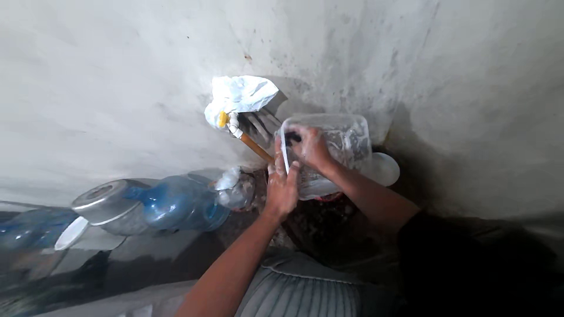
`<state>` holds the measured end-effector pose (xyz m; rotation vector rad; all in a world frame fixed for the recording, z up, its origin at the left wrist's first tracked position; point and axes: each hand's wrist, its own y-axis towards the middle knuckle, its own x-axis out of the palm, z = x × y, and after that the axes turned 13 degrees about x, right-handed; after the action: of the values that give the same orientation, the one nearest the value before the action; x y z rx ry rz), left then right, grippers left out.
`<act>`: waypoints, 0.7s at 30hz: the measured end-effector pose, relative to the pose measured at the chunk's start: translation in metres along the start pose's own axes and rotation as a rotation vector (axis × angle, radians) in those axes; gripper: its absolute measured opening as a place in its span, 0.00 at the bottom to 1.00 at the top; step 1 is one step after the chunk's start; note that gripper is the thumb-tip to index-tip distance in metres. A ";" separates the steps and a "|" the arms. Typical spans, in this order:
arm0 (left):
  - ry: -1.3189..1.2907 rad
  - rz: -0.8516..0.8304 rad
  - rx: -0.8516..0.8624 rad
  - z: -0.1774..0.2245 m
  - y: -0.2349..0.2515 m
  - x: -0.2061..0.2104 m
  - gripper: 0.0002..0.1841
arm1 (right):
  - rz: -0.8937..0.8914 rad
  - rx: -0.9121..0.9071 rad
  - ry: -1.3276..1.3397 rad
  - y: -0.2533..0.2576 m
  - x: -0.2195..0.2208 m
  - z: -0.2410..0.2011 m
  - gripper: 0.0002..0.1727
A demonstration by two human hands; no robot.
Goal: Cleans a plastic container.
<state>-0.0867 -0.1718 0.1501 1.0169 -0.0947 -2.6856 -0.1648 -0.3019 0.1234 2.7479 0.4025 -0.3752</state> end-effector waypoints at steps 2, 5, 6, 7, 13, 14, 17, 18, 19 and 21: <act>-0.011 0.002 -0.022 0.001 0.000 -0.001 0.36 | 0.095 -0.018 -0.130 0.006 0.001 0.001 0.14; 0.006 0.062 -0.011 -0.002 -0.001 -0.005 0.39 | 0.092 0.079 -0.430 0.008 -0.013 0.012 0.18; 0.022 0.075 0.008 -0.005 -0.003 -0.007 0.41 | 0.070 0.162 -0.527 0.010 -0.019 0.021 0.19; 0.036 0.085 0.027 -0.008 -0.005 -0.009 0.41 | 0.057 0.239 -0.612 0.013 -0.023 0.030 0.18; 0.063 0.111 0.140 -0.024 -0.009 -0.014 0.40 | -0.196 0.480 -0.787 -0.004 -0.027 0.058 0.22; 0.041 0.133 0.119 -0.024 -0.008 -0.015 0.40 | -0.263 0.483 -0.757 -0.012 -0.024 0.062 0.28; -0.044 0.217 0.051 -0.022 -0.007 -0.019 0.39 | -0.481 0.487 -0.644 -0.037 -0.018 0.044 0.29; -0.058 0.220 0.040 -0.019 -0.009 -0.019 0.38 | -0.509 0.440 -0.578 -0.044 -0.016 0.036 0.25; -0.057 0.217 0.030 -0.016 -0.011 -0.019 0.38 | -0.527 0.380 -0.491 -0.049 -0.012 0.026 0.21; -0.038 0.192 0.045 -0.011 -0.010 -0.020 0.38 | -0.521 0.300 -0.289 -0.053 -0.006 -0.004 0.16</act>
<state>-0.0676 -0.1569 0.1529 0.9200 -0.2487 -2.5390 -0.1862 -0.2537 0.1134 2.7684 1.0578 -1.0210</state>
